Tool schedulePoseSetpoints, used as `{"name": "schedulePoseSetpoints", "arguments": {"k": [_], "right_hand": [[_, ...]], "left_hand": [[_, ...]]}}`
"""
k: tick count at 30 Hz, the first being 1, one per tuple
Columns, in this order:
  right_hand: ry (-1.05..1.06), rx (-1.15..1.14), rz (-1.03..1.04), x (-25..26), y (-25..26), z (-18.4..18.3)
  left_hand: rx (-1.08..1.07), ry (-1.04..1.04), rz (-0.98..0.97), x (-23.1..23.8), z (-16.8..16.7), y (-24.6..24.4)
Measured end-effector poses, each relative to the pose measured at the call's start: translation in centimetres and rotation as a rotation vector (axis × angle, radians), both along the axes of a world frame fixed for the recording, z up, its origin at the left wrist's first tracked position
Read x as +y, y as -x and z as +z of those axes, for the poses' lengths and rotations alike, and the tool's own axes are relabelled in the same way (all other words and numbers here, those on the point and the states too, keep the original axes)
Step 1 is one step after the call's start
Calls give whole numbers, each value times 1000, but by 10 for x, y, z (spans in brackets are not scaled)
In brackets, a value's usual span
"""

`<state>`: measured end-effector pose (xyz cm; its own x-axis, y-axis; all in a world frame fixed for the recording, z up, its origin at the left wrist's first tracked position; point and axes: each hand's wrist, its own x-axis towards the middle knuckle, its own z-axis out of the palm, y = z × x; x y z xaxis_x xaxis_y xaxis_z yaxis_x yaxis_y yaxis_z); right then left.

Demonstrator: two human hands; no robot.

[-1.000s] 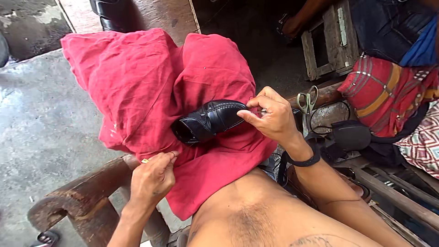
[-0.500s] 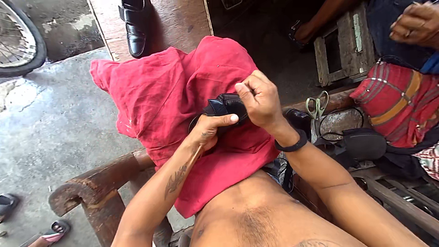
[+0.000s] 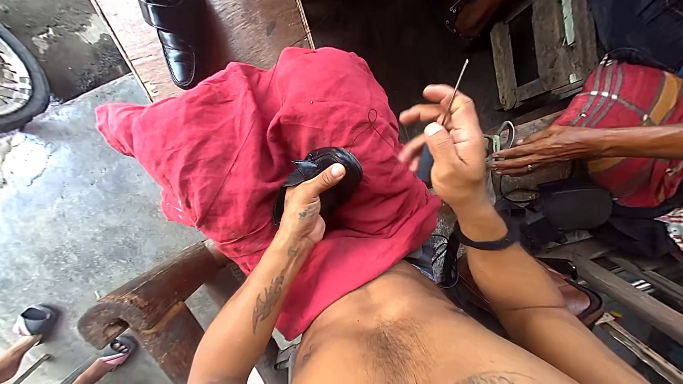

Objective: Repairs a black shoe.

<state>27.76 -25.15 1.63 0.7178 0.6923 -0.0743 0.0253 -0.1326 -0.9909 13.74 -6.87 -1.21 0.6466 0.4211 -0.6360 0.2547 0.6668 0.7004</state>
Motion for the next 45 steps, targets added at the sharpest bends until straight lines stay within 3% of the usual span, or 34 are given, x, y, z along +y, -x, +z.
{"name": "schedulePoseSetpoints", "arguments": {"k": [3, 6, 17, 24, 28, 34, 45], "right_hand": [[204, -82, 149, 0, 4, 16], [349, -257, 319, 0, 10, 1], [405, -316, 431, 2, -4, 4], [605, -637, 818, 23, -58, 41], [664, -710, 985, 48, -76, 56], [662, -712, 1084, 67, -78, 54], [832, -912, 1149, 95, -55, 61]], "left_hand": [[-22, 16, 16, 0, 0, -3], [-36, 34, 14, 0, -1, -4], [-51, 10, -8, -1, -4, -3], [-73, -47, -44, -5, -4, -3], [-41, -77, -75, -5, -1, -5], [-17, -100, -95, -3, -1, -6], [-28, -89, -131, 1, 1, 2]]}}
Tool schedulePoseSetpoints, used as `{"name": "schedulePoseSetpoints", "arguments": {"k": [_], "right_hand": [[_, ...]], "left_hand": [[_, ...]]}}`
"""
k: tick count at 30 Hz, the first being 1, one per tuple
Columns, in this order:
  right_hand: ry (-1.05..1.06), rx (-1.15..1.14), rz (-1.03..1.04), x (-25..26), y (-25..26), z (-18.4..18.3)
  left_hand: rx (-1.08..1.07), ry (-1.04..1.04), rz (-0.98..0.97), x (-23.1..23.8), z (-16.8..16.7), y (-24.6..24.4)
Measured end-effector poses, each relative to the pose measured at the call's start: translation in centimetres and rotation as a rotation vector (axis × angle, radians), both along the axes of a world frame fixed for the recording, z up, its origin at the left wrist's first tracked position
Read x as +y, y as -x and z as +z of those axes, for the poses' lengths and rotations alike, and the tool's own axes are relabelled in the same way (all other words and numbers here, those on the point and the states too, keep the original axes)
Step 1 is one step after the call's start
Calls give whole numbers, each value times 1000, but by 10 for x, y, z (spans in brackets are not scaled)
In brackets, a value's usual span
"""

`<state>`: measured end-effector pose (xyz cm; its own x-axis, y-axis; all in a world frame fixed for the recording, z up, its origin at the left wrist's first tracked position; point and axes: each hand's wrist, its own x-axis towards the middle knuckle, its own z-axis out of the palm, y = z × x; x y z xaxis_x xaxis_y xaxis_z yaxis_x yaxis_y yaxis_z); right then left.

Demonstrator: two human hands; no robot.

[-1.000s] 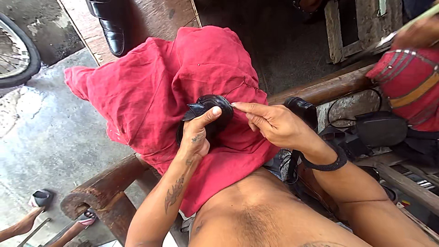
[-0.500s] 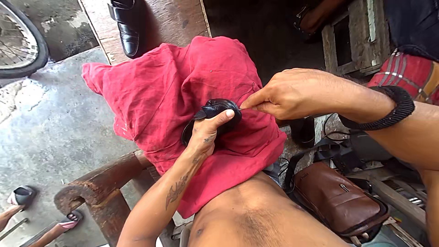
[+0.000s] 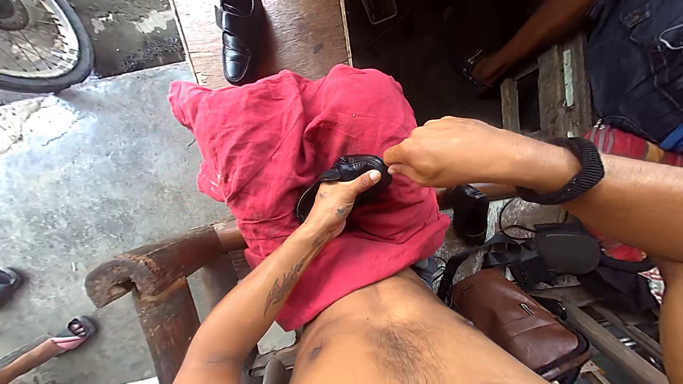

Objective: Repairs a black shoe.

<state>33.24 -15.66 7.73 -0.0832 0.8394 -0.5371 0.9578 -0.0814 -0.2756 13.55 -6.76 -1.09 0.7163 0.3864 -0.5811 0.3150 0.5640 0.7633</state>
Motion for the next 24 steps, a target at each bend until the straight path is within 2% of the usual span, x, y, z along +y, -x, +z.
{"name": "schedulePoseSetpoints", "arguments": {"k": [3, 5, 7, 9, 11, 13, 14, 17, 20, 22, 24], "right_hand": [[-37, 26, -39, -9, -16, 2], [-55, 54, -89, -20, -22, -3], [-65, 76, -144, -29, -22, -7], [-65, 78, -180, -32, -21, -7], [-57, 79, -195, -30, -22, -6], [-61, 87, -188, -30, -23, -8], [-80, 92, -184, -30, -23, -9], [-155, 138, -186, -34, -22, -13], [-130, 144, -215, -31, -17, -13], [-130, 126, -228, -30, -15, -13], [-119, 105, -232, -30, -15, -12]], "left_hand": [[-58, 21, -104, 23, 18, 47], [-70, -149, -78, 41, 29, 106], [-13, -435, 52, 59, 28, 171], [283, -826, 23, 78, 24, 231], [682, -1159, -265, 86, 26, 261], [860, -1276, -457, 71, 37, 240], [852, -1314, -473, 60, 43, 219], [591, -1473, -389, 27, 43, 156], [339, -1584, -353, 13, 17, 103], [271, -1634, -415, 15, -1, 83], [146, -1674, -434, 22, -6, 82]]}}
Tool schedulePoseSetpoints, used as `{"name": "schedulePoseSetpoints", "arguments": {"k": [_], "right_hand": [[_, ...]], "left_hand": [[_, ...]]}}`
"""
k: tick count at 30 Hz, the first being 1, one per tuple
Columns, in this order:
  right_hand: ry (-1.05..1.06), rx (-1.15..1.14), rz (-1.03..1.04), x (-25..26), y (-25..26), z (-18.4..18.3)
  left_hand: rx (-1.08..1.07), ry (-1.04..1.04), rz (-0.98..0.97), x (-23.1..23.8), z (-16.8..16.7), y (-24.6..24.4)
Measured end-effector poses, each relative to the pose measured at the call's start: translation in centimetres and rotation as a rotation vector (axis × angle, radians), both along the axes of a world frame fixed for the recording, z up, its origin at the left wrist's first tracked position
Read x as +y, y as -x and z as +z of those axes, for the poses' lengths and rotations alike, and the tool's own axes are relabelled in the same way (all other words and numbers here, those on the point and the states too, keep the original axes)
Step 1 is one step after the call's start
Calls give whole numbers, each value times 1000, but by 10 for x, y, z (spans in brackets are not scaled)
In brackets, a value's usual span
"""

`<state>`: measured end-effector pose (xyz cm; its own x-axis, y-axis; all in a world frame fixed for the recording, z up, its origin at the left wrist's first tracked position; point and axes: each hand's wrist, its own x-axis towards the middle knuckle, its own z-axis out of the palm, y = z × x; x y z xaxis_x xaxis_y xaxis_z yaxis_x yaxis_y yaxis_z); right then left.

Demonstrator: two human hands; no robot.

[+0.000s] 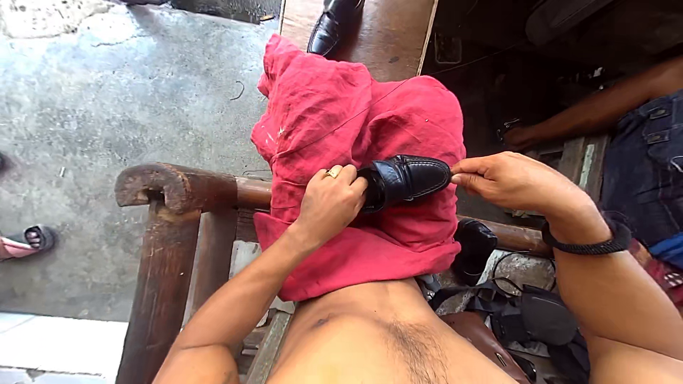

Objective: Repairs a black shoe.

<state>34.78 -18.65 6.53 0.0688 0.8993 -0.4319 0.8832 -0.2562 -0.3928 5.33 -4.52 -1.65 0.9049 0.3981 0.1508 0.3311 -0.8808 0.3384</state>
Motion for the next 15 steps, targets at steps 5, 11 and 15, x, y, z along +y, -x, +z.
{"name": "schedulePoseSetpoints", "arguments": {"k": [5, 11, 15], "right_hand": [[-45, 23, -17, -9, 0, -1], [-136, 76, 33, -20, -13, -6], [-273, 186, 102, -28, -23, 2]], "left_hand": [[-333, 952, -319, 20, 23, 38], [110, 1150, 78, 14, 17, -8], [100, 1288, 28, 1, -7, -41]]}}
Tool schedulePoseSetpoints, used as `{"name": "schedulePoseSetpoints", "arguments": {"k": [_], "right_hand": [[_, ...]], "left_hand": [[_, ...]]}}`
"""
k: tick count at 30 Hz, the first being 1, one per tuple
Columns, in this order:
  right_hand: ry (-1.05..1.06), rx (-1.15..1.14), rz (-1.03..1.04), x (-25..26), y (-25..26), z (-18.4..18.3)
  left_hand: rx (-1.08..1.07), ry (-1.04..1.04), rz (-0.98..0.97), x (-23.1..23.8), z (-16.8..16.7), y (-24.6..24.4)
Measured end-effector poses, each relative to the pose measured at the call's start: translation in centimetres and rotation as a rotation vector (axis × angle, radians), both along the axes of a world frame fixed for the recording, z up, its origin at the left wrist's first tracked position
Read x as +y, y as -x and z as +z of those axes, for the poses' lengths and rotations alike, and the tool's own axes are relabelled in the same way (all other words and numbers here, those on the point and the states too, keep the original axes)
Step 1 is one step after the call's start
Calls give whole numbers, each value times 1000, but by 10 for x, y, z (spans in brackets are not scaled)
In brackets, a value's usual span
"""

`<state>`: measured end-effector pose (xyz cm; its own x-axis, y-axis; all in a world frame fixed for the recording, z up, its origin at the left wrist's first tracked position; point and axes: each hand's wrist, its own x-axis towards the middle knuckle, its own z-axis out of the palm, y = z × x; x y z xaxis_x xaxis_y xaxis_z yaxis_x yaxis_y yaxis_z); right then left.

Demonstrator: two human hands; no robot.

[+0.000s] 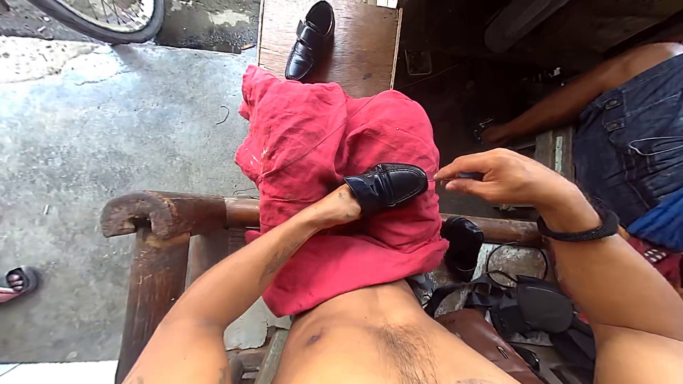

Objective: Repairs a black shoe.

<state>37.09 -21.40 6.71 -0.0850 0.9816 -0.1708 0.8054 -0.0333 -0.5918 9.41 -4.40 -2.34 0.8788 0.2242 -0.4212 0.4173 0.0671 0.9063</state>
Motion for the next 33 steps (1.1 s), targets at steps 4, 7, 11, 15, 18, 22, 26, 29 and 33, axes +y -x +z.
{"name": "schedulePoseSetpoints", "arguments": {"k": [4, 7, 11, 15, 18, 22, 26, 29, 33], "right_hand": [[-50, -169, 35, 3, 8, 17], [40, -320, 145, 19, 5, 28], [103, -387, 231, 36, 13, 35], [127, -376, 203, 29, 18, 34], [135, -380, 167, 24, 26, 26], [68, -337, 139, 9, 34, 11], [9, -287, 40, -7, 46, -3], [-82, -283, -29, -16, 54, -16], [-158, -324, -116, -22, 60, -23]], "left_hand": [[-47, 544, 157, -6, -27, -17], [15, 660, 137, -5, -29, -27], [15, 607, -20, 5, -28, -24], [-69, 525, -103, 7, -33, -26], [-93, 524, -125, 13, -47, -24], [-87, 545, -136, 17, -54, -21], [-94, 470, -131, 17, -48, -18], [-104, 279, -154, 19, -51, -12], [-131, 271, -8, 7, -40, 1]]}}
